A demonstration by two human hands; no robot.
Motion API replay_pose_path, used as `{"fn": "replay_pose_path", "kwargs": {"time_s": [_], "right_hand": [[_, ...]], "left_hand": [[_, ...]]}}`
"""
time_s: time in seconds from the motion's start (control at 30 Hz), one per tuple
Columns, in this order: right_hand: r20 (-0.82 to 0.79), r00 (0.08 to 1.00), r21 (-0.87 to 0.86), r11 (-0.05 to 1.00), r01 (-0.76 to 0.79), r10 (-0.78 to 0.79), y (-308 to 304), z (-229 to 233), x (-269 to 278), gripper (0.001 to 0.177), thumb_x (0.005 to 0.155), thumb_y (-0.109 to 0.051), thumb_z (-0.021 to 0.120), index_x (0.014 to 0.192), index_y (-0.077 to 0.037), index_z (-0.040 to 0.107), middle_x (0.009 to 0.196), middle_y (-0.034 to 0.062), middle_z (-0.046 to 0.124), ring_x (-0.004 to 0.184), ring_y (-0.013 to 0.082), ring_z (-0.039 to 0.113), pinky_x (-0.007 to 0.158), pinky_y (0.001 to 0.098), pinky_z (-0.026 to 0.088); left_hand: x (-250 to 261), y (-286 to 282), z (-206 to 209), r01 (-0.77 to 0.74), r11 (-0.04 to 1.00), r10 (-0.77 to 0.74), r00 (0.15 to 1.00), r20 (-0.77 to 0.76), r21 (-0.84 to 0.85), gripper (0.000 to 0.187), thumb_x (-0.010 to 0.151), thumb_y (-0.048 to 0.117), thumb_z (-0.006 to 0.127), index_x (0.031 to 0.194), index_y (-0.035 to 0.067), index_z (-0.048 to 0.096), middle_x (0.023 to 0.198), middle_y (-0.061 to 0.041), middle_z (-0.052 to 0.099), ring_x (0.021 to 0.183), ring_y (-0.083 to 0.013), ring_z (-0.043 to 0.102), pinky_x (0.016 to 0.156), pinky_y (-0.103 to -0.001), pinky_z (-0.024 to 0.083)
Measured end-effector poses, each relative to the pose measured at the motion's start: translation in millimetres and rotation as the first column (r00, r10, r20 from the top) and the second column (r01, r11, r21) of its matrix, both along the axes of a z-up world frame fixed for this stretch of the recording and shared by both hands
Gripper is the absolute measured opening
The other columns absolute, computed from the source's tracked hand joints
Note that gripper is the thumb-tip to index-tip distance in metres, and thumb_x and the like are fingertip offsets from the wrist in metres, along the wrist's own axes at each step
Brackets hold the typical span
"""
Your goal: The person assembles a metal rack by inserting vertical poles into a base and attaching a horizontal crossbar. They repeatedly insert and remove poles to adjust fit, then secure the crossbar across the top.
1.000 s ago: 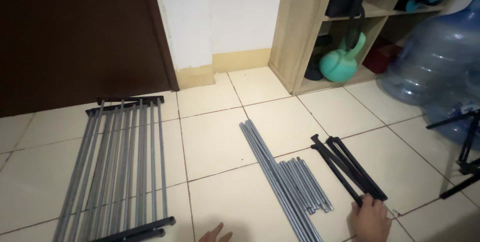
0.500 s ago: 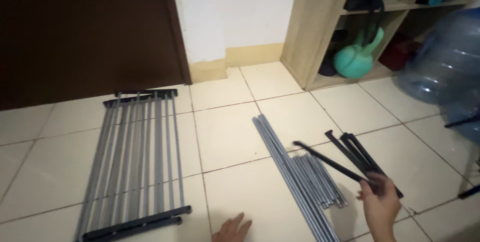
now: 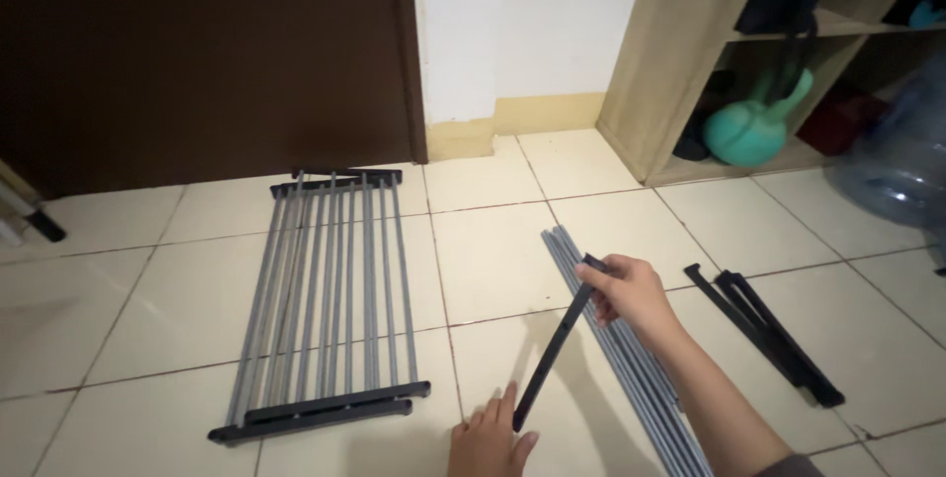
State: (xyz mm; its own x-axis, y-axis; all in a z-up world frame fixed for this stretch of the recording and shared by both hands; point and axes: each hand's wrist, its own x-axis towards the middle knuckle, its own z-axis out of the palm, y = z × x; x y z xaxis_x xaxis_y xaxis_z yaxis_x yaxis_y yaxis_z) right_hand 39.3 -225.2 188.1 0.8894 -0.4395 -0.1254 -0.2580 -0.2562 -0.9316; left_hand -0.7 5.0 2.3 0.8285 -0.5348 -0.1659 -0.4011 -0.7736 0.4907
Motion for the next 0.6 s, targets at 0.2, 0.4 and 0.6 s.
{"fn": "replay_pose_path", "kwargs": {"time_s": [0.2,0.4,0.6], "right_hand": [[-0.015,0.99,0.414,0.9,0.136,-0.143,-19,-73,-17,0.022,0.097,-0.02,0.067,0.092,0.002,0.064,0.07,0.0119,0.064,0.058,0.021,0.064,0.058,0.0355,0.057],[-0.08,0.967,0.774,0.596,0.213,-0.242,6,-204,-60,0.025,0.101,-0.022,0.054,0.105,0.001,0.064,0.092,0.0154,0.072,0.084,0.0241,0.07,0.077,0.0365,0.059],[-0.312,0.949,0.845,0.441,0.302,-0.052,75,-326,-73,0.045,0.098,-0.034,0.065,0.104,0.01,0.075,0.077,0.0127,0.068,0.067,0.0223,0.06,0.06,0.0363,0.048]], "left_hand": [[18,33,34,-0.276,0.958,0.283,0.889,0.359,-0.074,0.05,0.1,0.02,0.056,0.148,0.013,0.046,0.15,-0.011,0.049,0.133,-0.0342,0.051,0.109,-0.053,0.042],[20,31,67,-0.235,0.932,0.311,0.909,0.277,-0.274,0.089,0.083,0.021,0.07,0.16,0.006,0.027,0.168,-0.024,0.013,0.148,-0.0568,0.016,0.112,-0.064,0.024],[-2,2,15,0.059,0.998,-0.059,0.998,-0.023,-0.016,0.076,0.094,0.026,0.064,0.159,0.01,0.028,0.167,-0.02,0.01,0.154,-0.048,0.013,0.121,-0.065,0.015]]}}
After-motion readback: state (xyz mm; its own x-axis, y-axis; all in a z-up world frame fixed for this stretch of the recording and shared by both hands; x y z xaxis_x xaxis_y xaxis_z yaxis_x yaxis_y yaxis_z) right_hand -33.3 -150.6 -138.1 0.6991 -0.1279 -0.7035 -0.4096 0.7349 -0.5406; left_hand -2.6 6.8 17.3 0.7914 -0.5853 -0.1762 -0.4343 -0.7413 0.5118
